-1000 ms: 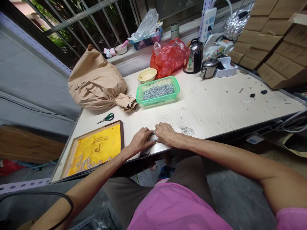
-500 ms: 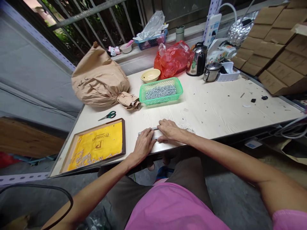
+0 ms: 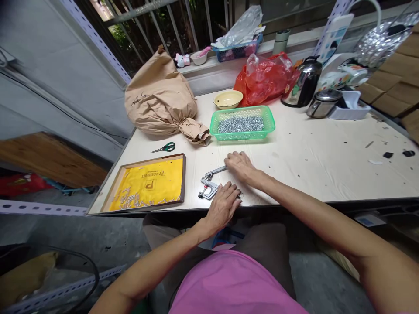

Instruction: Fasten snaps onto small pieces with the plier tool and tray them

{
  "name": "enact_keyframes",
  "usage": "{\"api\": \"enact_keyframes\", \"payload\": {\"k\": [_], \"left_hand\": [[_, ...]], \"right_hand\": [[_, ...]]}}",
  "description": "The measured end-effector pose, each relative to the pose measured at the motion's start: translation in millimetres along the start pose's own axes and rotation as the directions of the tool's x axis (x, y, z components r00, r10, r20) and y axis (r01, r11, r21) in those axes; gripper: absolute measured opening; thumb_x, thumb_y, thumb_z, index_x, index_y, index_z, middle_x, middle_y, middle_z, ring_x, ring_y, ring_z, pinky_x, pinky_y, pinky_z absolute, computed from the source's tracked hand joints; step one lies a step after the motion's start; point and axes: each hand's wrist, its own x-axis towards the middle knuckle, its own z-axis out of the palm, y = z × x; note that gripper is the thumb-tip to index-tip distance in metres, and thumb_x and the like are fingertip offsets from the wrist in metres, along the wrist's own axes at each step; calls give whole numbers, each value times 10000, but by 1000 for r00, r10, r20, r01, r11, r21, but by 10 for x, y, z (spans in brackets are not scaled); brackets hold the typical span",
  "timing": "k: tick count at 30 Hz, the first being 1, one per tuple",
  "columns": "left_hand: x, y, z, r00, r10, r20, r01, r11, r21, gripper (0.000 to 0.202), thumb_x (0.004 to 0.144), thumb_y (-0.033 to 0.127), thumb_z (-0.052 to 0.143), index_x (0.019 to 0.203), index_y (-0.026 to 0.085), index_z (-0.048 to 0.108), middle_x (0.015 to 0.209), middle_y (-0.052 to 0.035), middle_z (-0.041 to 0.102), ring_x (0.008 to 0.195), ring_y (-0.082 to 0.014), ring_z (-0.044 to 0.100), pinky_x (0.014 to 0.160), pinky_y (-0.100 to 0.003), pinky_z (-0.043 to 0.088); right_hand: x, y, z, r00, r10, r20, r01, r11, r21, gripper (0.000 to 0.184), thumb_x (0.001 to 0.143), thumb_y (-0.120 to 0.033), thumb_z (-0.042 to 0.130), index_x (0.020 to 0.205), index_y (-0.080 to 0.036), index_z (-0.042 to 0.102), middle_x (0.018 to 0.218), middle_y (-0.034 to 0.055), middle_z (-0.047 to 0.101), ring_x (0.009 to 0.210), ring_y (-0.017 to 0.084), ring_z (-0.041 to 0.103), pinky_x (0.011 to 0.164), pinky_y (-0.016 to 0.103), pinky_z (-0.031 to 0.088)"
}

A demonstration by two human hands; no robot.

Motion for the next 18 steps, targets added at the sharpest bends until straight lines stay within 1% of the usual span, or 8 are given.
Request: {"api": "enact_keyframes", "payload": {"k": [2,5,8,10,11,13,16,18], "left_hand": [[-10,-3,20,1000,-1,1,1,1000,-18,313,918,279,459,1187,142,540,1234,-135,582,1254,-269,457,1064,-504,348],[-124,41,-15,999,28,19,-28,999,-35,313,897,302,499,1147,128,567,1123,-133,625,1111,-262,553,962,-444,452],[-373,88,-216,989,145,19,-144,988,-51,283,910,288,482,1138,152,582,1100,-104,628,1073,-220,563,933,-375,471],[-574,42,-444,988,144,-49,-146,989,-31,248,910,242,478,1115,171,598,1095,-94,627,1072,-201,554,937,-359,463],[-671,-23,-577,991,89,-99,-90,996,-6,230,907,222,480,1090,176,611,1076,-93,630,1051,-196,556,924,-358,465],[-840,-243,-862,973,-104,-207,117,992,53,212,905,207,480,1046,182,636,1006,-91,639,971,-190,564,865,-350,476],[-1016,-714,-1268,858,-408,-312,461,880,118,213,903,229,482,986,173,670,912,-83,649,887,-196,564,820,-345,466],[-1090,-1013,-1475,791,-544,-280,594,792,138,209,885,240,502,937,173,692,890,-77,660,888,-203,574,820,-335,455]], "right_hand": [[42,-270,-39,984,-178,-16,178,983,35,167,888,-250,521,963,-200,662,984,85,602,918,211,478,711,311,293],[127,-661,-30,909,-417,3,417,908,41,147,875,-254,545,921,-229,683,981,76,589,940,222,450,686,313,292],[228,-882,47,856,-514,52,516,857,-23,156,857,-166,531,830,-169,684,969,111,588,975,234,436,713,327,304],[275,-934,115,841,-540,36,541,841,-17,150,846,-136,524,816,-141,671,958,125,594,980,229,443,743,330,315],[288,-941,146,838,-545,11,545,838,16,145,849,-145,521,818,-135,662,945,124,600,968,224,455,751,328,322],[294,-933,176,845,-529,-77,534,832,148,153,873,-188,501,845,-136,643,910,108,615,919,205,490,757,317,346],[284,-850,67,884,-361,-299,459,793,400,171,899,-228,452,903,-156,607,861,68,628,805,163,536,724,290,398],[284,-712,-137,868,-176,-464,413,773,481,151,892,-233,452,903,-170,588,833,48,629,744,148,552,688,282,426]]}}
